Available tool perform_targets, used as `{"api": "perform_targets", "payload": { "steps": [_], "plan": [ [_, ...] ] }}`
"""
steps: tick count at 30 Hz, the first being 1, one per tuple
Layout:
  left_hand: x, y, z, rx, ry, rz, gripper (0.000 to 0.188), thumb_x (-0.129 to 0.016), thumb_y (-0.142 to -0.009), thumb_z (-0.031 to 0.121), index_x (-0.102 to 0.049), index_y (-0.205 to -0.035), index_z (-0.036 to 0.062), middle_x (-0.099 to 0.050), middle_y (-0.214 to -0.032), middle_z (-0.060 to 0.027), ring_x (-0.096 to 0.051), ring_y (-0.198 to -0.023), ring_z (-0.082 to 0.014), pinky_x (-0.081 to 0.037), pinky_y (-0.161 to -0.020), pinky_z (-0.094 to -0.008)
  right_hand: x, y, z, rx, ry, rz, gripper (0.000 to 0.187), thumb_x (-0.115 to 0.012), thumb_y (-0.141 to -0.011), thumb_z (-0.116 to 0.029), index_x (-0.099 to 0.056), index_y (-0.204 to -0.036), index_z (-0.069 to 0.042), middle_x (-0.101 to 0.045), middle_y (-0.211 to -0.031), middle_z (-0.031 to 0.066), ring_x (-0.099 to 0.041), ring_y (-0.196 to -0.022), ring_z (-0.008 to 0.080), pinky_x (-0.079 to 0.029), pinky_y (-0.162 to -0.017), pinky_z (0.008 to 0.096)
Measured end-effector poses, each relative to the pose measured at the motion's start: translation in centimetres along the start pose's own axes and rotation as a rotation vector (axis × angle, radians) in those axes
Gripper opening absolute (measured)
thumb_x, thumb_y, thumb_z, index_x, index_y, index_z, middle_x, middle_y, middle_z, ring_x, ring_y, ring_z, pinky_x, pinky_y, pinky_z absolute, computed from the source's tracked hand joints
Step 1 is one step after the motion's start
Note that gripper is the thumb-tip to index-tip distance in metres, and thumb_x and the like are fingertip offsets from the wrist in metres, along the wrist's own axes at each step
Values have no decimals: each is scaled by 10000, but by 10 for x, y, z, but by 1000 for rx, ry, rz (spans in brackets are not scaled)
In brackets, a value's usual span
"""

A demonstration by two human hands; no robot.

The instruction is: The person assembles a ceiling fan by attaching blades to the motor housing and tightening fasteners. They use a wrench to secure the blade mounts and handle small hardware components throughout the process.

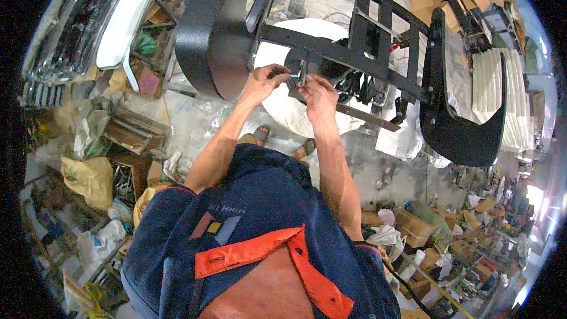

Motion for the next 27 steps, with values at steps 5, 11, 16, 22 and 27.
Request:
{"api": "perform_targets", "payload": {
  "steps": [5,11,16,22,27],
  "plan": [
    [-8,-3,-12,55,154,-26,190,-743,-947,166,-762,-1095,50,-705,-874,9,-530,-696,-75,-438,-638,-239,3,-4,12,-26,15,8,160,-682,-961,-25,-650,-1092,62,-716,-922,136,-700,-771,221,-563,-668,327],
    [-19,0,-30,127,441,11,291,-758,-930,153,-729,-1128,-58,-700,-872,-54,-540,-703,-95,-422,-632,-244,8,4,15,49,89,80,140,-662,-970,-23,-645,-1083,57,-719,-921,133,-691,-742,220,-566,-636,353],
    [-23,-4,-69,145,483,71,422,-635,-1005,155,-569,-1329,-107,-679,-1223,-190,-691,-1091,-273,-593,-925,-395,15,-4,18,281,182,60,91,-702,-941,-65,-672,-977,13,-719,-867,108,-725,-731,239,-610,-643,376],
    [-26,-17,-78,59,634,42,218,-622,-1029,78,-652,-1194,-61,-700,-1097,-116,-676,-932,-191,-552,-827,-328,-8,5,-6,195,326,125,176,-624,-990,-63,-720,-922,67,-690,-692,90,-649,-561,135,-508,-476,299],
    [-49,-12,-63,3,803,-131,142,-637,-1021,77,-707,-1098,-18,-709,-921,-79,-596,-751,-135,-489,-650,-302,-4,21,-12,310,440,131,156,-652,-987,-66,-691,-982,85,-680,-715,84,-644,-600,122,-544,-525,277]
  ]
}}
Point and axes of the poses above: each hand's wrist, its own y-axis away from the middle knuckle, its own x-axis out of the back of the hand, z = x × y, the point moved 9 cm from there along -y, towards the middle knuckle
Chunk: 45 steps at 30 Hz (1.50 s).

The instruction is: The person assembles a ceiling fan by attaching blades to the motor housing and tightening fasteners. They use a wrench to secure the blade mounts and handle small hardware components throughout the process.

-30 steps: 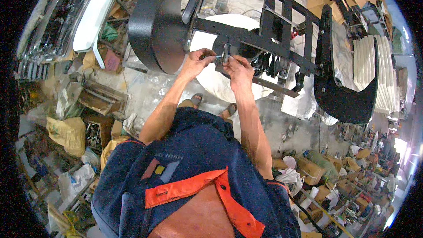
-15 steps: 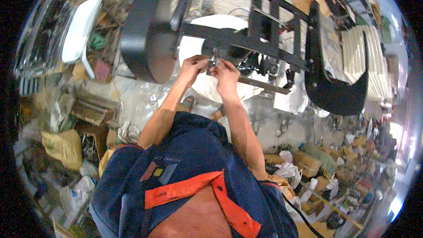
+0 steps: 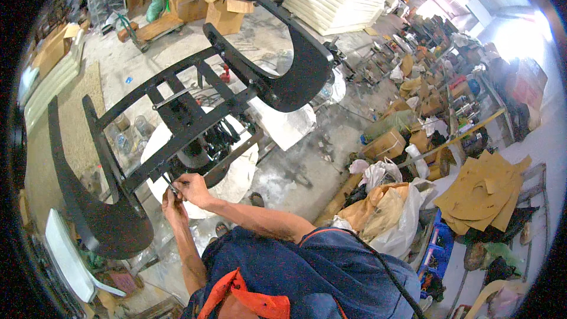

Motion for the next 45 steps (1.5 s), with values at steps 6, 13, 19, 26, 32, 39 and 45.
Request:
{"api": "perform_targets", "payload": {
  "steps": [6,13,19,26,32,39,45],
  "plan": [
    [17,7,-7,65,-61,209,238,-617,-1030,173,-667,-1182,-3,-701,-1035,-99,-681,-848,-181,-601,-741,-336,-1,-4,25,10,-54,80,111,-657,-974,-24,-687,-939,77,-698,-773,107,-707,-675,171,-590,-561,319],
    [-25,50,17,148,23,194,179,-686,-995,248,-638,-1062,89,-526,-748,43,-511,-691,-110,-470,-617,-306,-5,39,5,-78,-181,46,137,-687,-978,-91,-710,-959,43,-704,-738,74,-644,-591,111,-502,-493,256],
    [-48,52,26,80,139,142,129,-652,-1029,206,-599,-959,112,-391,-708,61,-400,-646,-98,-439,-578,-305,-4,50,-31,-167,-56,54,168,-673,-961,-61,-717,-1018,91,-672,-719,62,-574,-549,94,-447,-489,252],
    [-40,52,21,63,189,222,128,-703,-993,148,-622,-906,103,-530,-748,49,-398,-667,-62,-357,-631,-232,-4,58,-45,-30,29,22,176,-702,-938,-12,-732,-1075,94,-671,-836,68,-558,-593,85,-450,-533,246],
    [-44,53,29,-57,182,165,143,-734,-968,154,-611,-895,140,-484,-742,79,-413,-667,-52,-359,-635,-226,2,51,-37,91,157,39,169,-729,-931,-37,-753,-1057,73,-682,-837,39,-540,-602,64,-437,-526,237],
    [-43,52,33,-3,126,225,112,-688,-1009,203,-638,-952,120,-494,-754,80,-418,-686,-49,-360,-640,-231,0,48,-50,-42,111,34,174,-767,-904,-68,-767,-1017,64,-677,-738,34,-547,-586,68,-420,-517,228],
    [-46,46,37,20,107,239,133,-680,-1020,222,-623,-974,111,-497,-764,66,-412,-688,-58,-354,-645,-241,-3,47,-57,-99,40,31,179,-759,-908,-56,-752,-1010,91,-675,-732,48,-553,-568,78,-406,-499,227]
  ]
}}
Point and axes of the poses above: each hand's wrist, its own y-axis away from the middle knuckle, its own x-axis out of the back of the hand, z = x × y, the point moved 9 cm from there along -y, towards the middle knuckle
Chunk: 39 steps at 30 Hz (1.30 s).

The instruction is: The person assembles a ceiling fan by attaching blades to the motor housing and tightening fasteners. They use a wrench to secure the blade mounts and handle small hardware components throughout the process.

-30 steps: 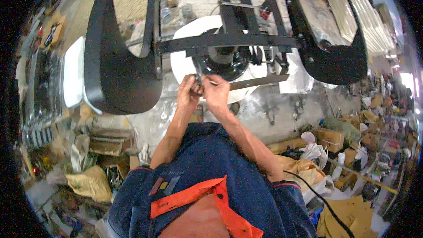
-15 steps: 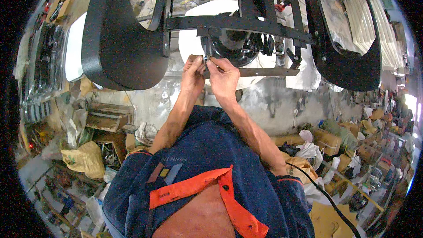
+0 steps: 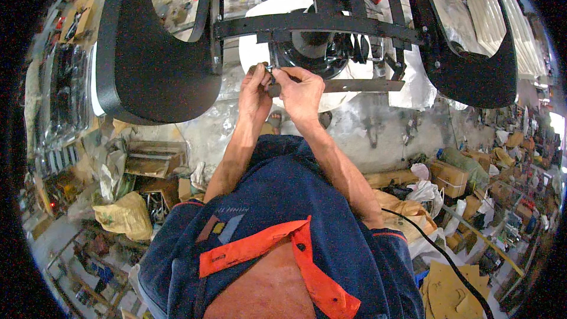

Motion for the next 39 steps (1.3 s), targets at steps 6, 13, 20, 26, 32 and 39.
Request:
{"api": "perform_targets", "payload": {
  "steps": [6,13,20,26,32,39],
  "plan": [
    [-1,-1,2,-16,-54,12,162,-668,-1029,237,-609,-936,119,-480,-733,64,-404,-667,-68,-329,-613,-253,0,6,11,-30,-91,5,205,-738,-925,-43,-730,-1077,95,-667,-729,52,-536,-558,75,-397,-487,233],
    [-9,3,6,-14,-30,44,240,-708,-1004,212,-568,-821,148,-476,-680,62,-394,-618,-62,-337,-558,-253,0,18,12,165,-48,65,211,-714,-925,-31,-734,-1103,79,-686,-878,79,-566,-614,100,-469,-563,261],
    [-9,0,6,-28,-50,36,287,-718,-997,211,-542,-775,163,-468,-655,64,-410,-591,-58,-338,-516,-245,2,14,14,196,-88,63,165,-693,-912,-9,-752,-1046,67,-706,-941,107,-635,-652,117,-504,-580,271],
    [2,0,1,-10,-141,31,276,-669,-1031,264,-517,-821,169,-401,-662,76,-383,-583,-61,-332,-497,-267,3,11,15,-66,-205,30,180,-721,-915,-11,-742,-1060,95,-718,-861,79,-591,-598,74,-454,-507,238],
    [-10,12,0,-20,-142,33,278,-618,-1062,290,-513,-838,165,-372,-656,84,-349,-590,-50,-319,-546,-239,8,11,13,202,-32,123,127,-717,-875,-22,-757,-966,56,-759,-936,124,-700,-678,165,-543,-591,300],
    [-5,10,-4,36,-40,9,225,-635,-1053,257,-576,-869,141,-392,-665,89,-348,-600,-43,-320,-557,-236,7,14,3,267,68,118,129,-705,-859,-20,-754,-956,49,-752,-964,155,-731,-799,249,-574,-705,334]
  ]
}}
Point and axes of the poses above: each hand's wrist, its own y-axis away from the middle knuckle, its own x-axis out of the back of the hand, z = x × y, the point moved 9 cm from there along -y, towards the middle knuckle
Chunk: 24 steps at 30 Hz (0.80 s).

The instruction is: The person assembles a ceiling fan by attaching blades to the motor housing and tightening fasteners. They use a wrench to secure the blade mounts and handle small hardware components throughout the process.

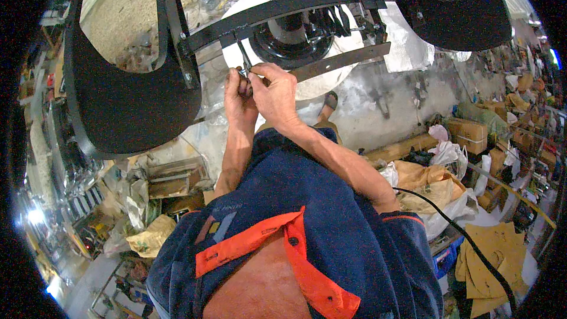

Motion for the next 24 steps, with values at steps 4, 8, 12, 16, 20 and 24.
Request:
{"api": "perform_targets", "payload": {
  "steps": [4,8,12,16,20,24],
  "plan": [
    [8,-5,0,-16,20,-6,206,-698,-1012,192,-612,-830,148,-486,-688,82,-373,-619,-43,-325,-575,-231,2,-2,-10,33,84,13,126,-697,-872,-38,-759,-942,46,-750,-956,157,-730,-791,254,-570,-700,348],
    [2,-2,6,-46,4,-4,128,-660,-1034,194,-638,-946,104,-424,-676,72,-367,-606,-61,-334,-571,-245,2,-3,-10,41,105,28,126,-702,-871,-44,-770,-938,38,-752,-933,163,-728,-783,257,-560,-689,352],
    [3,1,8,4,-15,93,69,-755,-964,144,-706,-940,100,-599,-757,55,-430,-648,-55,-345,-603,-227,2,-7,-2,-38,62,18,126,-730,-870,-62,-785,-941,27,-753,-813,136,-695,-664,195,-534,-616,325],
    [3,0,11,-6,-62,81,108,-774,-951,157,-690,-902,109,-597,-747,50,-423,-646,-59,-339,-602,-232,1,-7,6,-204,-47,23,127,-768,-878,-89,-797,-926,24,-697,-670,45,-573,-509,87,-460,-481,284],
    [2,0,11,4,-9,104,166,-773,-952,156,-655,-840,123,-584,-727,55,-415,-635,-59,-343,-600,-234,0,-11,18,-294,-90,-4,149,-780,-870,-95,-791,-946,33,-692,-674,45,-572,-519,85,-452,-479,278],
    [1,-2,13,7,-1,95,179,-773,-949,144,-645,-824,132,-580,-720,58,-409,-622,-59,-350,-590,-234,-2,-8,18,-339,-124,-2,180,-781,-877,-108,-779,-973,45,-686,-673,43,-560,-528,76,-437,-475,263]
  ]
}}
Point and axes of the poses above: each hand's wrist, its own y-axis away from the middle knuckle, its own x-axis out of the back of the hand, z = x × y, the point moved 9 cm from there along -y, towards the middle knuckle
